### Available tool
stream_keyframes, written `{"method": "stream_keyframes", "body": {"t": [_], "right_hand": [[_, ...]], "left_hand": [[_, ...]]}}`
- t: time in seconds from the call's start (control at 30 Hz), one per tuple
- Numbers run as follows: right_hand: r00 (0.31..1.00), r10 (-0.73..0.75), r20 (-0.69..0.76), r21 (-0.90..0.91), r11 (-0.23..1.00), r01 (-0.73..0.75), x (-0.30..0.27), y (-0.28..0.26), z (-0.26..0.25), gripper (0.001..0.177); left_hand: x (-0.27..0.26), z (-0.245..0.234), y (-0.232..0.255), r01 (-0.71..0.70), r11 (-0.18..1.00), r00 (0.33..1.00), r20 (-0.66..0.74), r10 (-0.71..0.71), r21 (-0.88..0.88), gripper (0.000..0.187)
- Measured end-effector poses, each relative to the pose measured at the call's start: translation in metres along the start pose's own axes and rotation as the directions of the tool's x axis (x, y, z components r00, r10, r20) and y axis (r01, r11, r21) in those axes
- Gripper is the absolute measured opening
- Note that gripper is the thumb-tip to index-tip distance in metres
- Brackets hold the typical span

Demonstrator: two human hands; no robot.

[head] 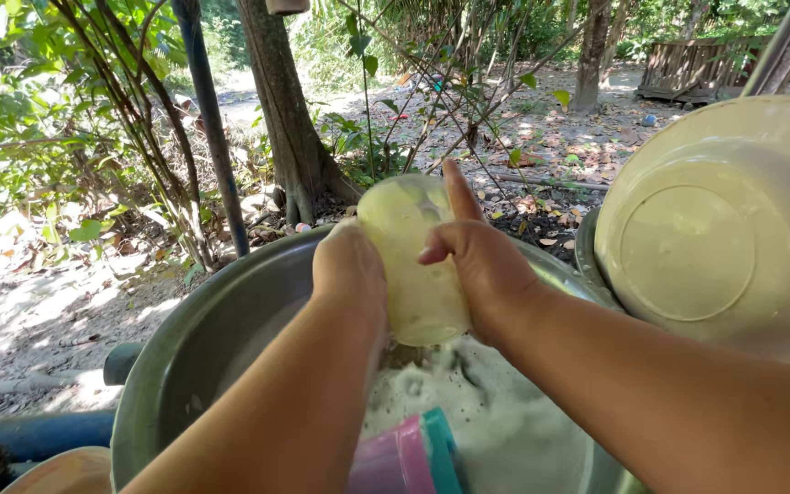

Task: The person washes several plastic cups, ceramic bowls, and metal spoons by hand in a large metal basin filled with soapy water using a sponge, and then places the cleaned items onto a drying rack.

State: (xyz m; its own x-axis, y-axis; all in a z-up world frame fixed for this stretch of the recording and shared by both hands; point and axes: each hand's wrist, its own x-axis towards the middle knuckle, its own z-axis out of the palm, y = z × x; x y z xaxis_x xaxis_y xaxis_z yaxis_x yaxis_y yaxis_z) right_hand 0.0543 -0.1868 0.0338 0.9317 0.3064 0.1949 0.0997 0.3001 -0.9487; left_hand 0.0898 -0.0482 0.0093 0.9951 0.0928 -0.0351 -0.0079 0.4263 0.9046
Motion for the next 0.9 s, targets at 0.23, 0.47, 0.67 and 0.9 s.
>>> {"method": "stream_keyframes", "body": {"t": [0.23, 0.47, 0.67, 0.9], "right_hand": [[0.928, 0.097, 0.358, 0.244, 0.950, -0.194, 0.044, 0.006, -0.032, 0.083], [0.682, 0.213, 0.700, 0.445, 0.617, -0.649, -0.007, -0.027, -0.040, 0.080], [0.765, 0.462, 0.448, 0.258, 0.753, -0.606, -0.004, -0.025, -0.030, 0.083], [0.650, 0.210, 0.731, 0.477, 0.524, -0.706, -0.018, -0.029, -0.045, 0.075]], "left_hand": [[-0.075, 0.064, 0.022, 0.067, 0.699, 0.853, -0.404, 0.329, 0.712, 0.067], [-0.017, 0.017, 0.060, -0.477, 0.878, 0.879, -0.011, 0.477, -0.024, 0.042], [-0.013, 0.019, 0.075, -0.502, -0.124, 0.556, 0.429, 0.712, 0.856, 0.038], [-0.006, 0.038, 0.080, -0.343, 0.882, 0.923, -0.058, 0.380, 0.324, 0.056]]}}
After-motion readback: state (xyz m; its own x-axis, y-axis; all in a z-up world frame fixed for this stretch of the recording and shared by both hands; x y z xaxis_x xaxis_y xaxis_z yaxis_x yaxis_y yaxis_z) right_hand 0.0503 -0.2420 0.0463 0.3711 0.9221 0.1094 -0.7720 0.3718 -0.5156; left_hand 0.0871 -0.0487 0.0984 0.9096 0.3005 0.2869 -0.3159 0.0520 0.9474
